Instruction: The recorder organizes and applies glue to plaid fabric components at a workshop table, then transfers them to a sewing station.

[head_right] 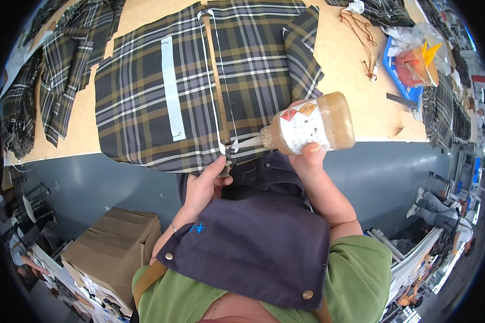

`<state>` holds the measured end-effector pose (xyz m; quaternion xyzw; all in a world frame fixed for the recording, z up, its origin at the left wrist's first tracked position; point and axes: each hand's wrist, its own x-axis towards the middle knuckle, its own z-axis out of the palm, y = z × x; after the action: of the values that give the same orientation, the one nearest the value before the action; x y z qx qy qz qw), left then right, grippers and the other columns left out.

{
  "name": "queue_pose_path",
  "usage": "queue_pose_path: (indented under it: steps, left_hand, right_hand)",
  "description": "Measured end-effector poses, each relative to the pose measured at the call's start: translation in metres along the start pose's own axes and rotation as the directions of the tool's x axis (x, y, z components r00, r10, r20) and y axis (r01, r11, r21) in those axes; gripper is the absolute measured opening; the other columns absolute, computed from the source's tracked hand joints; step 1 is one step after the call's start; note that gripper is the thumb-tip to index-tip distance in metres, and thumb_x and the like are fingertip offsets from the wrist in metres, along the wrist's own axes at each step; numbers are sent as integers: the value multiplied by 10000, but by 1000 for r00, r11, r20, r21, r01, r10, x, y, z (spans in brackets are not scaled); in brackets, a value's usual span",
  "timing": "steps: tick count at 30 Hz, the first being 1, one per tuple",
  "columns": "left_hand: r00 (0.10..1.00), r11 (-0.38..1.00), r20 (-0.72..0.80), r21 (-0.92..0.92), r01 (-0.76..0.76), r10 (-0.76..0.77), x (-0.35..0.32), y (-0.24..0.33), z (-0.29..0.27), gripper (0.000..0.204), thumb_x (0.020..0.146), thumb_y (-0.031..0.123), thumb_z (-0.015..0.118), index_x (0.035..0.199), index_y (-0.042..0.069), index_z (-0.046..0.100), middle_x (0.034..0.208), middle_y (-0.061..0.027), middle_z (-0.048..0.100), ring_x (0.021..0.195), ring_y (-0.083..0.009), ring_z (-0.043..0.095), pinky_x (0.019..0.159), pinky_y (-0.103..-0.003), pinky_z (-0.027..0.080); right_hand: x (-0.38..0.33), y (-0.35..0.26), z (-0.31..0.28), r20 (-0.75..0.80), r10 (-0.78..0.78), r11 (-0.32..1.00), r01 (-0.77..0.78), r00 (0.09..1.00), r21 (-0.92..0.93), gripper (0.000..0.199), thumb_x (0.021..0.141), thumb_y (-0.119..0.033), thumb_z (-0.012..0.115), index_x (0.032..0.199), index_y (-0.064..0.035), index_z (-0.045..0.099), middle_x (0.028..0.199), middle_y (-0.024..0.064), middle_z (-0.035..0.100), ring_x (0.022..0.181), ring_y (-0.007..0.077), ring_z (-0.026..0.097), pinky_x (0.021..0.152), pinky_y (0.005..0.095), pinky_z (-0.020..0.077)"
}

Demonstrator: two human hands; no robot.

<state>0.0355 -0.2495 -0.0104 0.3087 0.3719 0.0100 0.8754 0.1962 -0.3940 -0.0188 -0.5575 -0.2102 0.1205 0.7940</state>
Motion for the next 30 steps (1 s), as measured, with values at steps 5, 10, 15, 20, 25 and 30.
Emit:
queue_pose_path:
  steps: [5,10,15,20,25,30]
  left_hand:
    - [1000,999,-31,-33,4,-5,-2,1,2,172,917,168,650,1031,41,628,935,-50,637,812,-128,582,625,-279,473]
    - [1000,999,-30,-44,-1,0,-2,1,3,173,919,162,643,1032,32,628,941,-52,637,816,-126,577,625,-278,465]
    - [1000,999,-27,-50,-12,11,-2,2,3,168,923,155,633,1030,26,627,946,-52,638,818,-125,573,623,-278,458]
    - [1000,999,-19,-36,-2,1,1,-3,-5,165,922,148,634,1045,38,623,945,-48,638,818,-126,576,621,-280,458]
    - [999,999,-28,-24,-36,35,0,-1,-1,151,922,141,636,1029,36,623,948,-47,639,834,-126,587,612,-278,462]
    - [998,998,-10,0,-65,65,1,-2,-4,158,925,140,633,1043,35,625,967,-42,639,858,-127,592,608,-274,466]
  right_hand:
    - [-1,-3,5,-22,-69,991,65,997,-119,883,736,-655,671,1276,-12,399,1118,125,506,936,178,567,744,290,505]
    - [-1,-6,6,-4,-43,999,43,999,-31,882,699,-625,745,1248,-13,426,1115,98,520,982,172,561,818,308,490]
    - [-2,-4,8,14,-25,994,26,1000,-108,874,738,-667,667,1241,0,410,1080,118,510,905,174,566,722,292,503]
    - [-1,-10,7,65,200,950,-210,978,232,778,813,-650,597,1241,-20,438,1004,110,548,817,164,581,574,267,456]
    - [2,-4,11,-4,219,965,-216,976,147,743,855,-649,551,1301,-64,447,1124,71,609,778,142,586,484,255,407]
    - [-1,-1,11,78,276,956,-282,958,78,758,836,-653,575,1300,-65,454,1121,66,609,788,148,592,500,252,416]
